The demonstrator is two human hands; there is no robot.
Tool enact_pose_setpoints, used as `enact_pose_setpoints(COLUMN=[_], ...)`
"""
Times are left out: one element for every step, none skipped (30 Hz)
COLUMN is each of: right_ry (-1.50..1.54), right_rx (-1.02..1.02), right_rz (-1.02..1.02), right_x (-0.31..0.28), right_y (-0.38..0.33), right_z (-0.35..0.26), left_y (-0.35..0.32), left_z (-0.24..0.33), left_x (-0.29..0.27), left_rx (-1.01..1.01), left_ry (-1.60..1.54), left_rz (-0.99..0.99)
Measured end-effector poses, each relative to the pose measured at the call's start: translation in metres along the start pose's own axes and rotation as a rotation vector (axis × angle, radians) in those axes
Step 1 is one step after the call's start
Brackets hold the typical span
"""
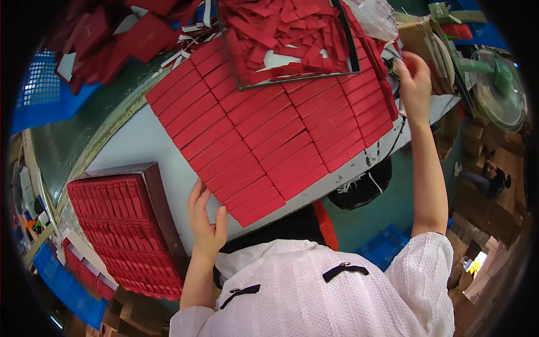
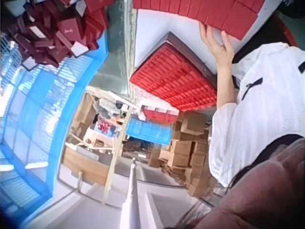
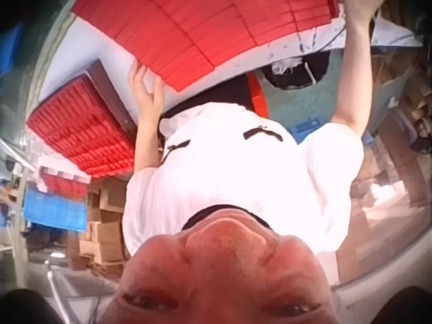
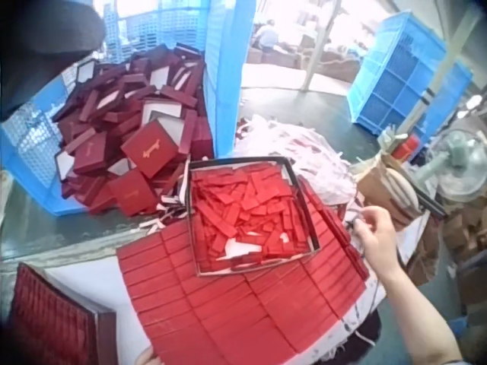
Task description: The person assembles a red decorative panel by applying hot glue to a grid of red rectangular pieces and pressing them together. They repeatedly pick up individual pieces, apply adhesive, and attach them to the main structure on a workbench.
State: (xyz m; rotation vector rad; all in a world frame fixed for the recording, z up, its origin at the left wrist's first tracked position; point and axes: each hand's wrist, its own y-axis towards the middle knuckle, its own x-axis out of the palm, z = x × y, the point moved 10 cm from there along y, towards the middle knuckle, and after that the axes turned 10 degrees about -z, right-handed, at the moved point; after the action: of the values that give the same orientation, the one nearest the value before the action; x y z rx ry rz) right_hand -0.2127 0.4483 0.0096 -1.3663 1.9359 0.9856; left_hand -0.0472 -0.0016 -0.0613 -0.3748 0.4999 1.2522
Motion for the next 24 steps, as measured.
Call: enact_pose_setpoints(right_ry=[0.136, 0.131, 0.131, 0.18, 0.211, 0.169, 0.094, 0.019, 0.066, 0.107, 0.146, 0.213, 0.282, 0.349, 0.256, 0.21, 0.163, 0.117, 0.116, 0.118, 0.111, 0.11, 0.11, 0.111], right_rx=[-0.079, -0.232, -0.348, -0.304, -0.292, -0.293, -0.293, -0.29, -0.234, -0.177, -0.117, -0.165, -0.211, -0.256, -0.47, -0.612, -0.749, -0.883, -0.932, -0.982, -1.024, -1.035, -1.047, -1.058], right_rz=[-0.067, -0.2, -0.246, -0.283, -0.288, -0.26, -0.241, -0.221, -0.279, -0.336, -0.391, -0.345, -0.299, -0.251, -0.112, -0.036, 0.041, 0.119, 0.138, 0.158, 0.177, 0.167, 0.156, 0.145], right_x=[0.024, 0.052, 0.075, 0.095, 0.113, 0.123, 0.134, 0.141, 0.151, 0.158, 0.163, 0.158, 0.151, 0.142, 0.123, 0.11, 0.095, 0.085, 0.081, 0.08, 0.077, 0.078, 0.08, 0.081], right_y=[0.002, 0.005, 0.004, 0.005, 0.009, 0.012, 0.014, 0.015, 0.018, 0.019, 0.02, 0.02, 0.016, 0.013, 0.003, -0.007, -0.022, -0.039, -0.048, -0.056, -0.065, -0.07, -0.074, -0.078], right_z=[-0.06, -0.11, -0.147, -0.168, -0.178, -0.182, -0.183, -0.181, -0.177, -0.173, -0.167, -0.172, -0.177, -0.181, -0.201, -0.216, -0.231, -0.244, -0.25, -0.255, -0.259, -0.262, -0.265, -0.267], left_y=[0.002, 0.003, 0.005, 0.006, 0.007, 0.012, 0.019, 0.027, 0.034, 0.043, 0.052, 0.064, 0.075, 0.088, 0.104, 0.121, 0.135, 0.144, 0.153, 0.157, 0.159, 0.16, 0.159, 0.157], left_z=[0.001, 0.001, 0.001, 0.0, 0.002, 0.002, 0.008, 0.014, 0.021, 0.027, 0.036, 0.038, 0.039, 0.043, 0.04, 0.041, 0.04, 0.039, 0.038, 0.037, 0.04, 0.042, 0.043, 0.041], left_x=[-0.002, -0.006, -0.01, -0.02, -0.031, -0.038, -0.046, -0.05, -0.055, -0.059, -0.062, -0.062, -0.062, -0.062, -0.06, -0.054, -0.046, -0.041, -0.035, -0.029, -0.027, -0.025, -0.024, -0.03], left_rx=[0.002, 0.003, 0.007, 0.003, -0.002, 0.001, 0.035, 0.065, 0.092, 0.122, 0.163, 0.162, 0.16, 0.159, 0.053, -0.054, -0.162, -0.209, -0.252, -0.296, -0.293, -0.29, -0.289, -0.264], left_ry=[0.025, 0.051, 0.07, 0.077, 0.089, 0.092, 0.094, 0.086, 0.08, 0.07, 0.09, 0.038, -0.013, -0.064, -0.242, -0.422, -0.601, -0.69, -0.78, -0.87, -0.863, -0.855, -0.847, -0.75], left_rz=[-0.004, -0.007, -0.012, 0.043, 0.099, 0.143, 0.179, 0.186, 0.199, 0.209, 0.226, 0.19, 0.153, 0.115, 0.065, 0.019, -0.031, -0.083, -0.136, -0.187, -0.215, -0.241, -0.265, -0.232])
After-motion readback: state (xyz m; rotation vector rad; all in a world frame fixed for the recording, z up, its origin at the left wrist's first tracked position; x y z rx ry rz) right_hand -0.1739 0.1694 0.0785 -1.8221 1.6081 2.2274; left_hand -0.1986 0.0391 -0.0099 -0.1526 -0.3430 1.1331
